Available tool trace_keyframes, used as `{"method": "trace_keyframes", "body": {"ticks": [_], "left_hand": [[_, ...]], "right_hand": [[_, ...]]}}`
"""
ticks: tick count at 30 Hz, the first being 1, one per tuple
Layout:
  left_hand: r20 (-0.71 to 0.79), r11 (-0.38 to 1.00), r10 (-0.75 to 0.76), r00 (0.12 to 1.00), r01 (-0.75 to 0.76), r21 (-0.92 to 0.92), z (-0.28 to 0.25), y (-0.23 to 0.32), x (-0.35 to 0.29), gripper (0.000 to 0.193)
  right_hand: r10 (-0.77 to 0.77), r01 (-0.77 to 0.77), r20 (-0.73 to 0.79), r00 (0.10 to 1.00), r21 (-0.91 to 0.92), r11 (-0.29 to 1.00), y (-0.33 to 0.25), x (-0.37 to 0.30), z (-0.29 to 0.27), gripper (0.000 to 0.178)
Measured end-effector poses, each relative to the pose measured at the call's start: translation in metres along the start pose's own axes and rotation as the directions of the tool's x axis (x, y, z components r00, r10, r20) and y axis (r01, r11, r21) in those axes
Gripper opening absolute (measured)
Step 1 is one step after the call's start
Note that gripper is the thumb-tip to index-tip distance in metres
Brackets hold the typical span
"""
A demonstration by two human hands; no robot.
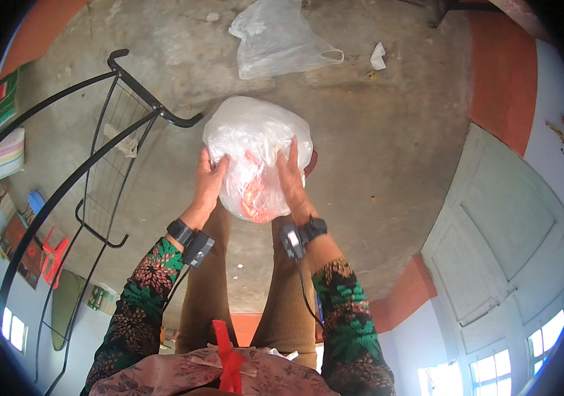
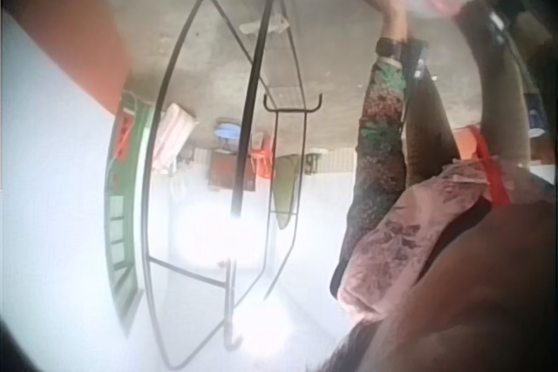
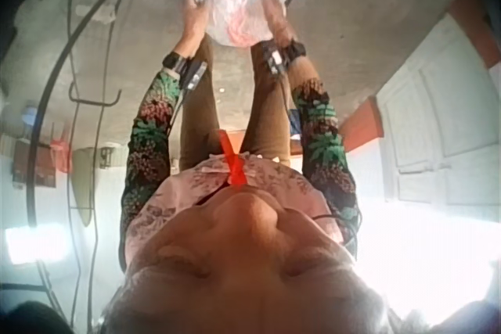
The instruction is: The person ties a white plastic bag, places it on a table, then picks up a black strap and ties it with a pink string. They walk across the room, pick up several plastic hangers, and place them on a wooden cabinet.
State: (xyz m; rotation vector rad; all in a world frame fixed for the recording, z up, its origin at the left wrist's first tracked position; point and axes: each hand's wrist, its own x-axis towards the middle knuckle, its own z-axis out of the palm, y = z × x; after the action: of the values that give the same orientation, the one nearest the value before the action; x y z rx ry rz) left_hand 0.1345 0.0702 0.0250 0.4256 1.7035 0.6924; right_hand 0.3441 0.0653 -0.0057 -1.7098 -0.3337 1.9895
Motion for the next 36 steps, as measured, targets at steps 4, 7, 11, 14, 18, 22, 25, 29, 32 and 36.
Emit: {"method": "trace_keyframes", "body": {"ticks": [4, 7, 11, 14, 18, 22, 25, 29, 32, 36], "left_hand": [[-0.045, 1.0, -0.007, 0.999, 0.006, -0.031, 0.002, 0.007, 0.024, 0.048], [-0.024, 0.995, -0.098, 0.995, 0.098, 0.023, 0.008, 0.021, 0.03, 0.054], [0.083, 0.934, -0.353, 0.932, 0.345, 0.089, 0.003, 0.048, 0.025, 0.055], [0.227, 0.954, -0.269, 0.936, 0.226, 0.197, 0.001, 0.059, 0.017, 0.06], [0.282, 0.97, -0.123, 0.951, 0.054, 0.239, -0.003, 0.06, 0.011, 0.059], [0.31, 0.973, -0.154, 0.938, 0.09, 0.212, -0.001, 0.052, -0.007, 0.055], [0.357, 0.947, -0.248, 0.901, 0.149, 0.283, -0.001, 0.05, -0.025, 0.057], [0.469, 0.944, -0.321, 0.822, 0.243, 0.222, 0.0, 0.058, -0.042, 0.055], [0.46, 0.933, -0.354, 0.814, 0.343, 0.11, -0.012, 0.07, -0.03, 0.054], [0.486, 0.869, -0.379, 0.787, 0.483, -0.106, -0.037, 0.085, -0.01, 0.051]], "right_hand": [[-0.386, 0.433, 0.216, 0.897, -0.608, 0.665, -0.028, -0.041, 0.04, 0.115], [-0.254, 0.256, 0.123, 0.96, -0.753, 0.606, -0.028, -0.037, 0.062, 0.111], [-0.394, 0.369, 0.074, 0.916, -0.535, 0.76, -0.015, 0.011, 0.051, 0.053], [-0.023, -0.02, -0.139, 0.99, -0.294, 0.955, -0.01, 0.041, 0.027, 0.032], [0.15, -0.188, -0.137, 0.979, -0.334, 0.924, -0.01, 0.064, 0.028, 0.034], [0.114, -0.042, -0.118, 0.986, 0.489, 0.871, -0.007, 0.08, 0.031, 0.028], [0.021, 0.093, -0.429, 0.903, 0.243, 0.966, 0.004, 0.111, 0.031, 0.032], [-0.231, 0.122, -0.751, 0.618, -0.198, 0.973, 0.033, 0.153, 0.036, 0.043], [-0.179, 0.02, -0.804, 0.567, -0.205, 0.979, 0.059, 0.179, 0.037, 0.042], [-0.065, 0.188, -0.755, 0.652, 0.078, 0.979, 0.095, 0.201, 0.025, 0.034]]}}
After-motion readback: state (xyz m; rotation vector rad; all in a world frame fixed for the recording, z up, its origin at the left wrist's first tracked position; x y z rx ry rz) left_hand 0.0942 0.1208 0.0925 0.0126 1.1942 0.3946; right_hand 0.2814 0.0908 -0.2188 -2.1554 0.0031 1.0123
